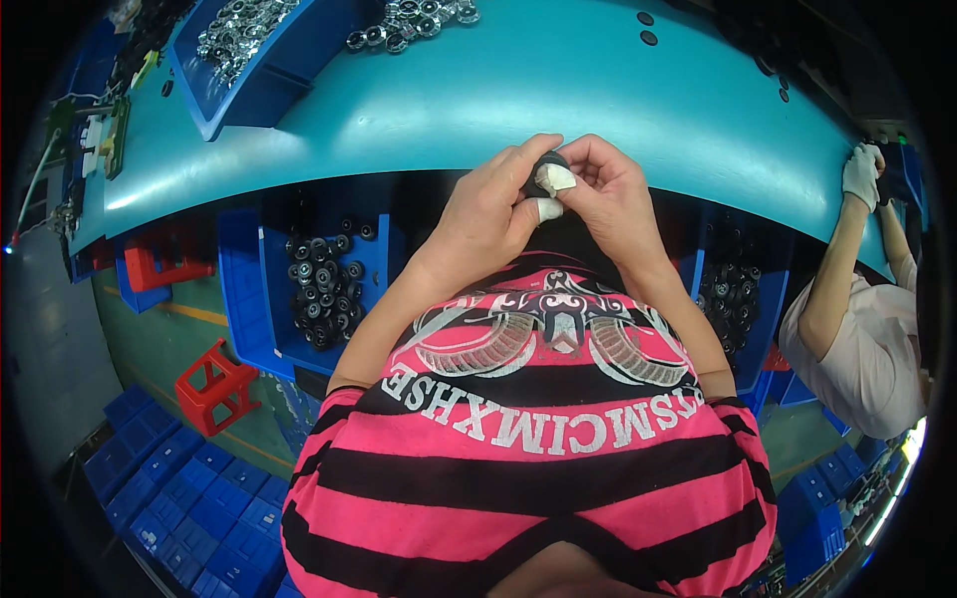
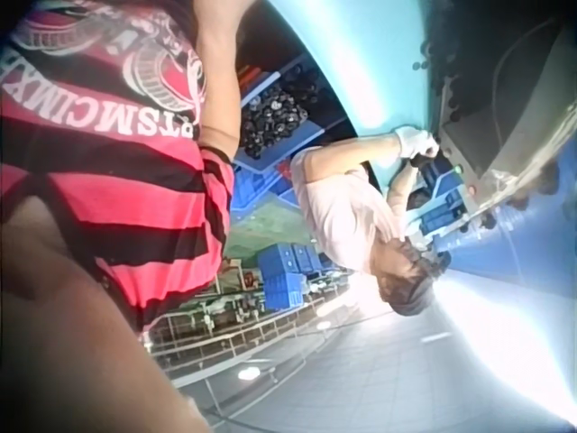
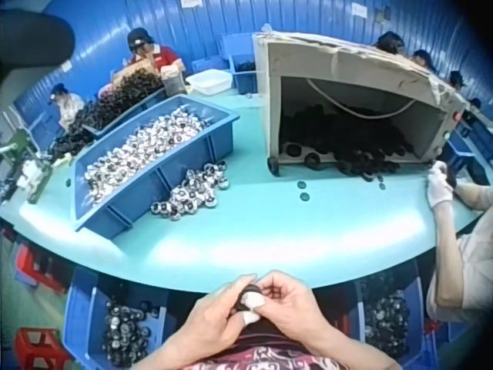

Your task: Assembling small mechanical components at a factory workbench.

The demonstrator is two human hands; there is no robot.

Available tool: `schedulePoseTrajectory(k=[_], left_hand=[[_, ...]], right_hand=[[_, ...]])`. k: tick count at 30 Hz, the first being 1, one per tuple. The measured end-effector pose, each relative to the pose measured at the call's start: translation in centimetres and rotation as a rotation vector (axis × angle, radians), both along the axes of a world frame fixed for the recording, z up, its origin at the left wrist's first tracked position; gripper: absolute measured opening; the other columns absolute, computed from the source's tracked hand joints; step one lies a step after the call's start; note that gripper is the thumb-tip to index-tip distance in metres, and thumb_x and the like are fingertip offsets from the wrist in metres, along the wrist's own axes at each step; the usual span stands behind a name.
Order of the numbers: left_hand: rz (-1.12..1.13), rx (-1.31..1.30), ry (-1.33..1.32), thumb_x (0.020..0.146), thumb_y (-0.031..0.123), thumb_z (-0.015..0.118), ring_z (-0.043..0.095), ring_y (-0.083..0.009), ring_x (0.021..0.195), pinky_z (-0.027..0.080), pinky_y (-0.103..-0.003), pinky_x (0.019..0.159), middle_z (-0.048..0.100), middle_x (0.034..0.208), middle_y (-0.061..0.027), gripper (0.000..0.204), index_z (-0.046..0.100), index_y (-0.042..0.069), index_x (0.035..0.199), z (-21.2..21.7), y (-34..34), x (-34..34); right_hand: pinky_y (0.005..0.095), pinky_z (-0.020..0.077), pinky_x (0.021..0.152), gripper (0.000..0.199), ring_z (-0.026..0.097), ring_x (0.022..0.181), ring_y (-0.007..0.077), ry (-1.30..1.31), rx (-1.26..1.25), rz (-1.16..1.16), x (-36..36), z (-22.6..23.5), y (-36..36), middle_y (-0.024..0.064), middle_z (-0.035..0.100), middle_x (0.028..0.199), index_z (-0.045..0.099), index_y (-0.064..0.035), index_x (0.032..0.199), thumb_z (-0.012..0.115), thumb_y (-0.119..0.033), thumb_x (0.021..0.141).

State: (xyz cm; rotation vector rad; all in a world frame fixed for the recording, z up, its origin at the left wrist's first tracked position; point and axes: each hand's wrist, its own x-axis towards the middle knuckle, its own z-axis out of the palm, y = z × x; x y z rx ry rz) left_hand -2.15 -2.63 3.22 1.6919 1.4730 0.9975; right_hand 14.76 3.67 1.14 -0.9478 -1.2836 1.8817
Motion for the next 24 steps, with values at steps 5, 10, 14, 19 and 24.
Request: schedulePoseTrajectory(k=[5, 10, 14, 19, 24], left_hand=[[0.038, -0.035, -0.072, 0.087, 0.002, 0.07, 0.059, -0.0116, 0.081, 0.05, -0.027, 0.07, 0.066, 0.108, -0.0083, 0.059, 0.05, 0.007, 0.143, 0.4, 0.1, 0.1], [0.034, -0.098, -0.293, 0.093, 0.003, 0.064, 0.061, -0.0136, 0.1, 0.051, -0.028, 0.087, 0.065, 0.115, -0.0071, 0.05, 0.05, 0.005, 0.142, -0.1, 0.1, -0.4], [-0.025, 0.031, -0.192, 0.091, -0.001, 0.06, 0.065, -0.0198, 0.096, 0.053, -0.032, 0.083, 0.063, 0.113, -0.0132, 0.048, 0.052, 0.004, 0.138, -0.3, 0.3, -1.6], [0.022, -0.141, -0.396, 0.093, -0.001, 0.059, 0.065, -0.0197, 0.102, 0.052, -0.03, 0.09, 0.065, 0.114, -0.0115, 0.049, 0.05, 0.004, 0.141, 0.1, -0.6, -0.7], [-0.18, -0.181, -0.258, 0.09, 0.0, 0.059, 0.063, -0.0162, 0.103, 0.051, -0.029, 0.09, 0.065, 0.112, -0.0084, 0.053, 0.049, 0.002, 0.143, 1.1, -0.2, -1.8]], right_hand=[[0.024, 0.0546, 0.071, 0.014, 0.065, 0.079, 0.0093, 0.082, -0.126, -0.044, -0.3, 1.0, -0.2, 0.0049, 0.068, 0.089, 0.064, 0.0001, 0.101, 0.068, -0.01, 0.093], [0.0269, 0.0575, 0.076, 0.018, 0.067, 0.082, 0.0126, 0.143, -0.227, 0.012, 0.0, 0.8, 0.2, 0.0071, 0.069, 0.094, 0.062, 0.0007, 0.108, 0.065, -0.007, 0.092], [0.0274, 0.0579, 0.074, 0.023, 0.068, 0.082, 0.0135, 0.06, -0.194, 0.069, 0.1, 1.6, 0.3, 0.0084, 0.069, 0.096, 0.062, 0.0016, 0.111, 0.065, -0.007, 0.091], [0.0274, 0.0579, 0.071, 0.022, 0.068, 0.08, 0.0133, 0.103, -0.278, 0.111, 0.1, 1.4, 0.1, 0.0078, 0.069, 0.094, 0.062, 0.0014, 0.11, 0.066, -0.007, 0.09], [0.026, 0.0572, 0.069, 0.021, 0.067, 0.078, 0.0122, -0.016, -0.186, 0.185, 0.2, 0.8, 0.5, 0.0072, 0.069, 0.093, 0.062, 0.0014, 0.109, 0.067, -0.008, 0.091]])
